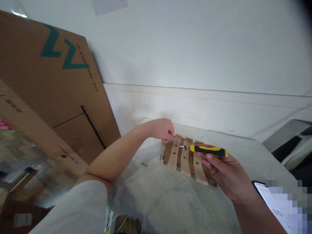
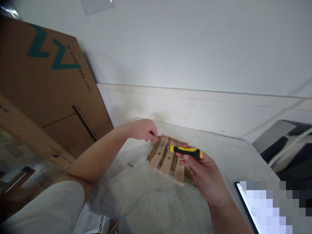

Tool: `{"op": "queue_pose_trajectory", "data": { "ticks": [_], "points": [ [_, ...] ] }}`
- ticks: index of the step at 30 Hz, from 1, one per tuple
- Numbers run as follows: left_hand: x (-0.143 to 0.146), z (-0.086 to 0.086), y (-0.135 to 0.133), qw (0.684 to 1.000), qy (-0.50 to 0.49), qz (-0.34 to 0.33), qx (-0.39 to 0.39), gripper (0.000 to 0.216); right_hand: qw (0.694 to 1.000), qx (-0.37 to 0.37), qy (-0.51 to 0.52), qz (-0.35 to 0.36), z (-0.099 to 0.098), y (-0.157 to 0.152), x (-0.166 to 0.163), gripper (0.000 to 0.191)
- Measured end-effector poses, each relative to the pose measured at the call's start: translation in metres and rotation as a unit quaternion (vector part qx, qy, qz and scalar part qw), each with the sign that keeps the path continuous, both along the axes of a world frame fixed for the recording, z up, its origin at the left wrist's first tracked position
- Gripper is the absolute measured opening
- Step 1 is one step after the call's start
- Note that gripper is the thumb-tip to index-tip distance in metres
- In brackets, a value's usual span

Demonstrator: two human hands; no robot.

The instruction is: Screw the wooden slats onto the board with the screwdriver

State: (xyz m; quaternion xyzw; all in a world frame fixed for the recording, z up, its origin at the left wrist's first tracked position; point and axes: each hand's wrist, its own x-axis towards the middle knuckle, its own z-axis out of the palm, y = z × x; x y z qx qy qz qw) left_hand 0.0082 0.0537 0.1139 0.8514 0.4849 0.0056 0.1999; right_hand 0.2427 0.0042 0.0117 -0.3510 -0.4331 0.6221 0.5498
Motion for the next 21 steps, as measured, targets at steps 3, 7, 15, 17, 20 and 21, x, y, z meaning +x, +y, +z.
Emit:
{"op": "queue_pose_trajectory", "data": {
  "ticks": [3,7,15,17,20,21],
  "points": [
    [-0.003,-0.015,0.013,0.992,0.09,0.017,-0.084,0.018,1.0,-0.002,-0.002,0.006,-0.001,0.0,0.0,0.03],
    [-0.004,-0.047,0.029,0.973,0.144,0.024,-0.179,0.023,1.0,-0.001,0.024,-0.017,-0.003,0.004,0.002,0.032],
    [-0.01,-0.061,0.041,0.959,0.176,0.025,-0.222,0.018,0.997,0.008,0.057,-0.057,-0.004,0.008,0.005,0.032],
    [-0.011,-0.055,0.041,0.968,0.165,0.025,-0.187,0.015,0.997,0.011,0.051,-0.052,-0.004,0.008,0.004,0.031],
    [-0.009,-0.049,0.043,0.982,0.152,0.033,-0.107,0.014,0.997,0.008,0.05,-0.05,-0.006,0.009,0.004,0.032],
    [-0.008,-0.049,0.043,0.985,0.153,0.037,-0.077,0.015,0.997,0.007,0.05,-0.051,-0.007,0.009,0.004,0.033]
  ]
}}
